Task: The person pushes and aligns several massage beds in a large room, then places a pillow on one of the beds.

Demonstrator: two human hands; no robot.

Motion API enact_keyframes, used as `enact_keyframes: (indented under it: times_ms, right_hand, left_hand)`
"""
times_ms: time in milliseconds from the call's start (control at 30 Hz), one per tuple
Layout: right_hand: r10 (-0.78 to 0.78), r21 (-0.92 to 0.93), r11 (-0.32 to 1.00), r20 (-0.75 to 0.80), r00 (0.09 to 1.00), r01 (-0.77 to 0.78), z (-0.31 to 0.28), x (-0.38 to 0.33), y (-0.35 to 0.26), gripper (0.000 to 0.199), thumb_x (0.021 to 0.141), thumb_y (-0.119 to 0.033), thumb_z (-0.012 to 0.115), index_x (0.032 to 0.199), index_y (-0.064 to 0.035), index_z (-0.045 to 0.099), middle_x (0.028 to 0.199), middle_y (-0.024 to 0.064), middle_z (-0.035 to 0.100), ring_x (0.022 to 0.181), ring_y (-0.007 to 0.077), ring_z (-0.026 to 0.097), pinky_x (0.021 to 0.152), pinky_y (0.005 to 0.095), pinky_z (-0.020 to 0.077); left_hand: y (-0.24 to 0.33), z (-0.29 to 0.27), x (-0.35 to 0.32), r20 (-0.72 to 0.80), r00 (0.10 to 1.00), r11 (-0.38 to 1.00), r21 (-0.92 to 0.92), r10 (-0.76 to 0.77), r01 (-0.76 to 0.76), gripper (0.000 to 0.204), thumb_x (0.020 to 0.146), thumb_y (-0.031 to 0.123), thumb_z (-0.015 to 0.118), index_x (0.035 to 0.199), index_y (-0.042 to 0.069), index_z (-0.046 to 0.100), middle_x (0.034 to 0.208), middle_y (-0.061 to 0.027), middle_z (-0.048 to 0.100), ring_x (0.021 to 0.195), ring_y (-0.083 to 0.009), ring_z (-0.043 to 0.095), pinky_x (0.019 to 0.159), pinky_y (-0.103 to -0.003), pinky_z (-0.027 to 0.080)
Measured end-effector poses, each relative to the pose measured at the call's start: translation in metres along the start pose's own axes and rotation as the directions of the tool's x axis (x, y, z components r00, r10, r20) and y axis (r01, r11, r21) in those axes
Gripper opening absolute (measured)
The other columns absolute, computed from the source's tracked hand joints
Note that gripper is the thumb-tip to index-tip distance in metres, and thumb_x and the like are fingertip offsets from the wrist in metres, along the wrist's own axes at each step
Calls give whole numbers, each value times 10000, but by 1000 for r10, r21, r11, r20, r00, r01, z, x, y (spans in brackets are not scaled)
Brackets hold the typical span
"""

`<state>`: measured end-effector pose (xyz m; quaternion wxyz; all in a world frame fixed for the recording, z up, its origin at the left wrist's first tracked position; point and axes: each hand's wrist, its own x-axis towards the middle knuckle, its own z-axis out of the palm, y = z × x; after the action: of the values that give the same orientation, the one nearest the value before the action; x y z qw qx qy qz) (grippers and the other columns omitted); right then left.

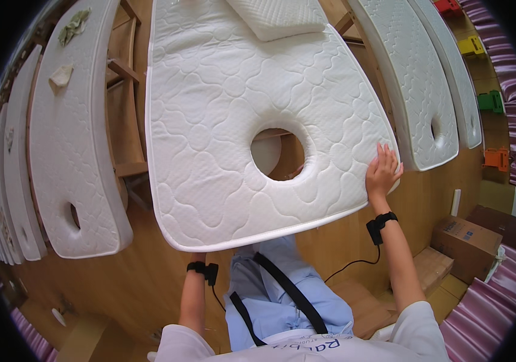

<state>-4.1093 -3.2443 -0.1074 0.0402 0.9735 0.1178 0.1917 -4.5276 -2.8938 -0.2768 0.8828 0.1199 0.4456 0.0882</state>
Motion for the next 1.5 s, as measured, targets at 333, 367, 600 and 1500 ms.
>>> enact_keyframes:
  times_ms: [333, 367, 600, 1500]
  right_hand:
    - [510, 668, 636, 12, 860, -386, -10, -2, 54, 429, 865, -202, 512, 1239, -24, 401, 1141, 193, 498, 1014, 306, 496, 888, 391, 385]
    - [607, 656, 445, 279, 744, -609, -12, -7, 69, 366, 882, -245, 497, 1171, -22, 474, 982, 160, 588, 857, 258, 567, 801, 353, 437]
    - [-4, 172, -763, 963, 271, -623, 40, -41, 93, 522, 829, -462, 367, 1065, -55, 595, 1034, 83, 605, 952, 265, 546, 845, 367, 430]
    - [62, 95, -890, 994, 88, -445, 69, -54, 88, 577, 812, -420, 271, 1153, -32, 528, 1151, 113, 554, 1062, 277, 505, 907, 386, 412]
  left_hand:
    - [44, 79, -43, 187, 953, 857, 419, 240, -298, 617, 834, 449, 484, 1340, 137, 319, 1342, -49, 373, 1219, -250, 379, 994, -454, 349]
    - [49, 80, -52, 248, 922, 689, 614, 296, -386, 616, 839, 500, 418, 1338, 149, 332, 1340, -41, 381, 1222, -261, 379, 993, -472, 344]
    - [76, 147, -61, -160, 974, 981, 135, 159, -138, 559, 802, 488, 336, 1225, 156, 490, 1239, -55, 500, 1140, -309, 457, 933, -503, 377]
    - [96, 160, -66, -307, 950, 980, 201, 50, 13, 538, 808, 450, 331, 1256, 186, 469, 1307, -51, 451, 1185, -336, 421, 936, -562, 353]
